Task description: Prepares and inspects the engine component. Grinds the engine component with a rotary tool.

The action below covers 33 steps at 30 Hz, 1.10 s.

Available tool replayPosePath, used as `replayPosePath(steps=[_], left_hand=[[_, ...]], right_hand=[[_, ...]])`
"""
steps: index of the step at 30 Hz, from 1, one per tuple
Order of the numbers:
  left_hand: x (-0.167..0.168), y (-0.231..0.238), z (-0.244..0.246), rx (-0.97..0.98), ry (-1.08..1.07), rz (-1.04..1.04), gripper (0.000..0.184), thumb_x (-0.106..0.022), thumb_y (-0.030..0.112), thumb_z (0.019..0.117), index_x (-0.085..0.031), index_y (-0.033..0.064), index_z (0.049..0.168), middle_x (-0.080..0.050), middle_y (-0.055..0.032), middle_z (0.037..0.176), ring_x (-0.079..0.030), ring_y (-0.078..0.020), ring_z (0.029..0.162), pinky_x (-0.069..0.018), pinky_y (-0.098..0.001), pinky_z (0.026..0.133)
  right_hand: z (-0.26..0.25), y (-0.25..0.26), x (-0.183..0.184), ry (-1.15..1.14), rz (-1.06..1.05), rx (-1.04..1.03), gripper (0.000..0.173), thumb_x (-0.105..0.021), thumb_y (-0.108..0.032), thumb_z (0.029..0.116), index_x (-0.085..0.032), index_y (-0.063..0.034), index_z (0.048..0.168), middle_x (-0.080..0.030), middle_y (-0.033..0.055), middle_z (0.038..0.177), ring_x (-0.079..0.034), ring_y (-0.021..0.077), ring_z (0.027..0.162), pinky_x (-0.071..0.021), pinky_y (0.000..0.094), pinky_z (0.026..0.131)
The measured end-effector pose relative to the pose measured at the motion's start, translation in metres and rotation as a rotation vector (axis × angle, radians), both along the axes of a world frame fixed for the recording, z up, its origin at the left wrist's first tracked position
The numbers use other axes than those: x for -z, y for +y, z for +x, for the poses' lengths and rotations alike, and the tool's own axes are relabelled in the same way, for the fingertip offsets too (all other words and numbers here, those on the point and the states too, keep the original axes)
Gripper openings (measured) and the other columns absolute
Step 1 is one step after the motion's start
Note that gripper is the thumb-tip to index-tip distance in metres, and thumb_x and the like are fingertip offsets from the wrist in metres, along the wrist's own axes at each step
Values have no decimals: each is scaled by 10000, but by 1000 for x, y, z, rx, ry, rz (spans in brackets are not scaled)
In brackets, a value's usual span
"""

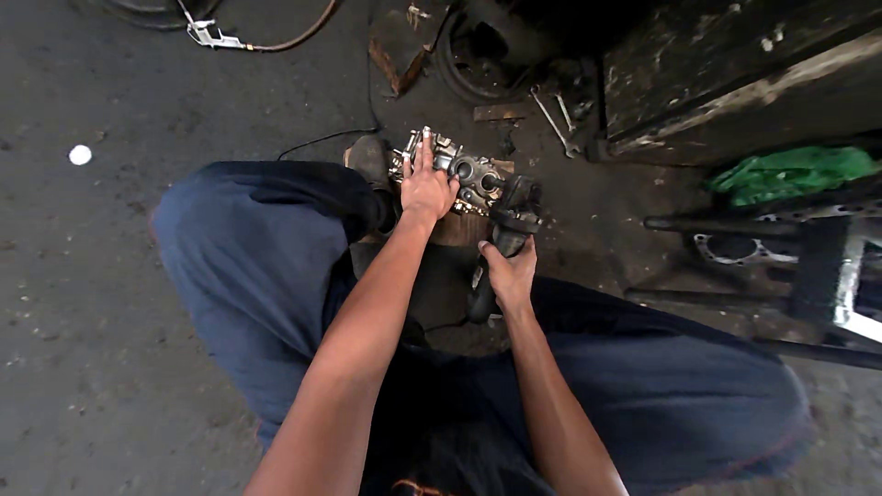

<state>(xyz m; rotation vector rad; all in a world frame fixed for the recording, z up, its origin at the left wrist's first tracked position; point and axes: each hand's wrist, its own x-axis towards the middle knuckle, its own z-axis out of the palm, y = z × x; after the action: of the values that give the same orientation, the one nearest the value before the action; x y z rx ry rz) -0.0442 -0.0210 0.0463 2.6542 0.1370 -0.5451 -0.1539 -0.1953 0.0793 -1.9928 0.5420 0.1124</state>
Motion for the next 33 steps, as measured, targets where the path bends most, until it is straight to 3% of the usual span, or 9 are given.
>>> replayPosePath(steps=[7, 11, 14, 20, 33], left_hand=[[-1, 1, -1, -3, 7, -13, 578, -343, 528, 1079, -706, 138, 1306, 41, -42, 1753, -22, -267, 1614, -110, -543, 1289], [-1, 0, -1, 4, 6, -5, 586, -334, 526, 1082, -702, 132, 1310, 33, -52, 1753, -24, -271, 1614, -110, -549, 1287], [0, 0, -1, 4, 4, -11, 594, -352, 532, 1078, -713, 109, 1286, -20, -74, 1752, -47, -284, 1612, -113, -557, 1287], [0, 1, -1, -6, -4, -13, 584, -339, 519, 1081, -710, 119, 1290, 34, -53, 1753, -35, -266, 1614, -111, -534, 1291], [-2, 0, 0, 10, 6, 5, 591, -337, 527, 1081, -697, 121, 1316, 27, -55, 1753, -33, -272, 1613, -113, -539, 1290]], right_hand=[[-1, 1, -2, 21, -61, -13, 768, -819, -273, 733, -486, -53, 1389, -679, 128, 1135, -697, 183, 992, -598, 410, 853], [-1, 0, -2, 0, -13, 21, 743, -817, -218, 744, -486, -38, 1383, -673, 134, 1131, -693, 174, 991, -599, 383, 847], [0, -1, 3, -9, -7, 22, 750, -827, -201, 741, -484, -37, 1388, -671, 144, 1162, -690, 195, 1031, -595, 414, 886], [-1, 2, -1, -27, 21, 34, 730, -820, -195, 741, -489, -26, 1369, -668, 128, 1138, -693, 159, 996, -602, 362, 855], [-2, 1, -4, 4, -43, 23, 743, -823, -237, 742, -491, -45, 1378, -677, 130, 1144, -691, 177, 1013, -592, 400, 867]])
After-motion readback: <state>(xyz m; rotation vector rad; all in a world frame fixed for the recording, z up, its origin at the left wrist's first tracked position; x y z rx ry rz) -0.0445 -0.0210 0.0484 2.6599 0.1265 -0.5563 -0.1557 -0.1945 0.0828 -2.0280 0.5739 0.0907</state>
